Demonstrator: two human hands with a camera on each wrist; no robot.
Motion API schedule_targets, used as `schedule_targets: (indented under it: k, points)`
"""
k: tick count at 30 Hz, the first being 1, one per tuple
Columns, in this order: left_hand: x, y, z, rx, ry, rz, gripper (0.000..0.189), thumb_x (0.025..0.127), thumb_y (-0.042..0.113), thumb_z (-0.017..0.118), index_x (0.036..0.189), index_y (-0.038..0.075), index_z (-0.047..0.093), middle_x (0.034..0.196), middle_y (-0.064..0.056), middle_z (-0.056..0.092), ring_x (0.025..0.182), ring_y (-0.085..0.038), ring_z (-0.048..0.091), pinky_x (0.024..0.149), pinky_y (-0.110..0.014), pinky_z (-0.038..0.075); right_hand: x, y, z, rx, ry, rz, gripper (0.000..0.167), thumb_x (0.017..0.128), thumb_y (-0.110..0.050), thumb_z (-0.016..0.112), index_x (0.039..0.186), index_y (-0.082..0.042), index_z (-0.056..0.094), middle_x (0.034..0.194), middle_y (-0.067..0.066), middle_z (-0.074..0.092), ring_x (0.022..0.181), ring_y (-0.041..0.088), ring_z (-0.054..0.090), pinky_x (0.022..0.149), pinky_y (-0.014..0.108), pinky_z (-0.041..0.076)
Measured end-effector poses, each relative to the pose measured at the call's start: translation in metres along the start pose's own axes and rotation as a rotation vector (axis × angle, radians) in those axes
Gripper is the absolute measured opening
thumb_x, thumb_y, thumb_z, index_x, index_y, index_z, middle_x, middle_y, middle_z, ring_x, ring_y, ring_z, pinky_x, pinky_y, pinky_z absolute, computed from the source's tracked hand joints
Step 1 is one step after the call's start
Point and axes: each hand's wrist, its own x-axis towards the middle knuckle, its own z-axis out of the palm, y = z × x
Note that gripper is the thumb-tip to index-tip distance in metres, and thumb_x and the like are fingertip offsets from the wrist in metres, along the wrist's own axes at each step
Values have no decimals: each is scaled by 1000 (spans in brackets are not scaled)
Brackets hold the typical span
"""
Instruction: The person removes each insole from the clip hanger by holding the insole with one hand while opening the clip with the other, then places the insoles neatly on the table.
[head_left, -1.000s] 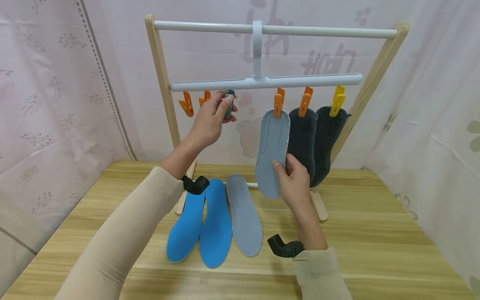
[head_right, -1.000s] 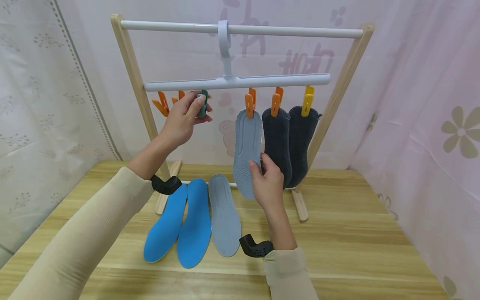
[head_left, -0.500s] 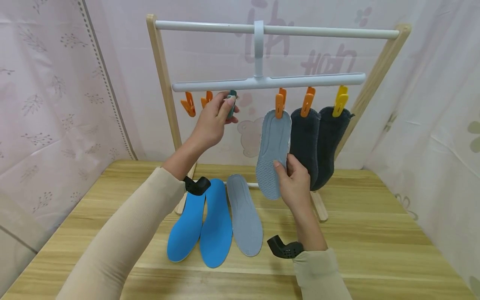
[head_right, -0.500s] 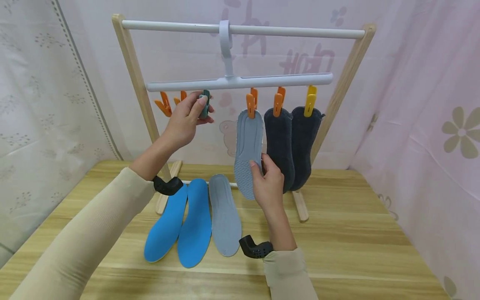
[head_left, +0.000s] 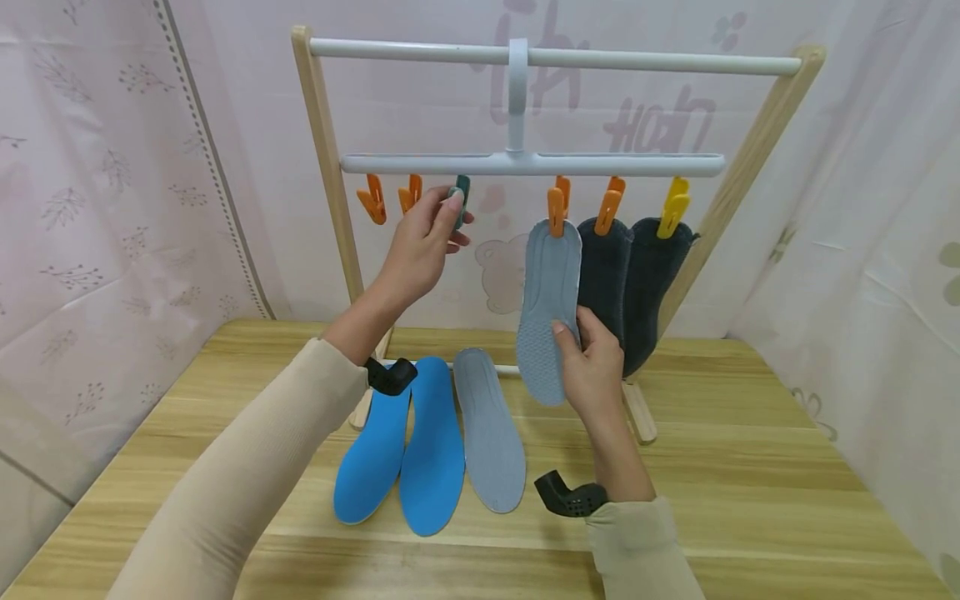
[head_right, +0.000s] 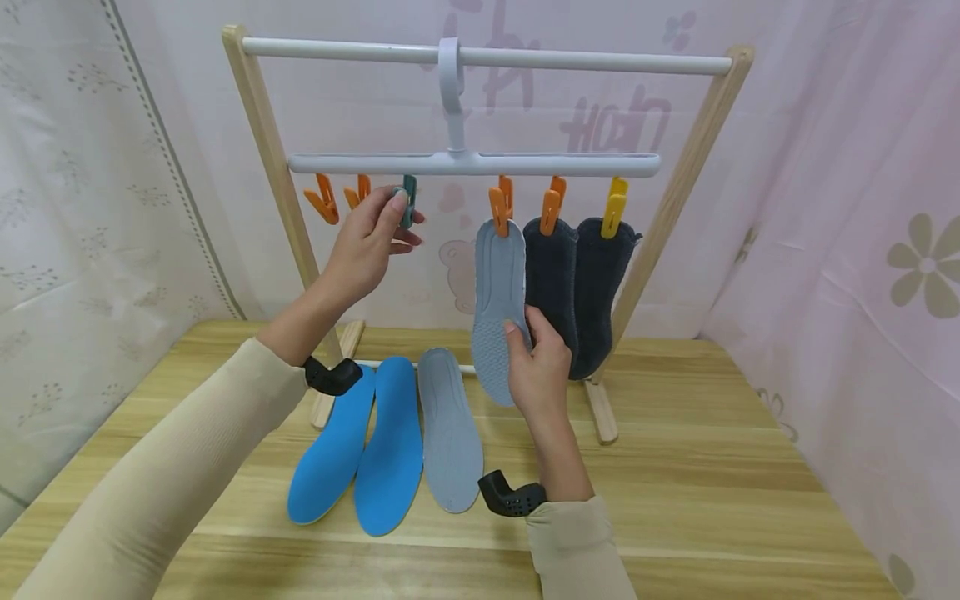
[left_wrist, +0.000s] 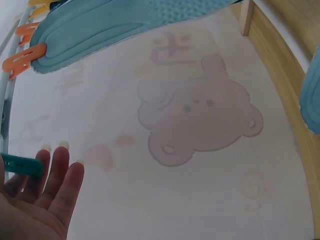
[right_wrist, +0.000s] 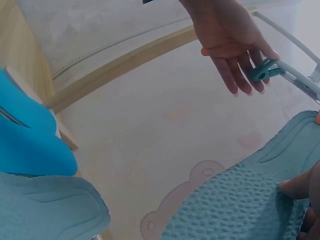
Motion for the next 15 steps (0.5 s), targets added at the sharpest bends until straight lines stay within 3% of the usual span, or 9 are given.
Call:
schedule_targets:
  k: [8,15]
  points:
    - [-13,-9,3,57,-17,-80,53,110,37,39,152,5,37,128,-18,64,105,-31,69,97,-41,59,-1,-1,2,12,3,-19,32,104,-11,55,135,-5,62,132,18,67,119,33,66,101,46,52]
    - [-19,-13,8,207,-146,-150,50,110,38,40,146,5,50,128,-13,67,108,-27,67,96,-42,57,-2,0,5,-2,20,-10,31,104,-12,56,133,-6,64,129,20,68,116,35,66,101,49,51]
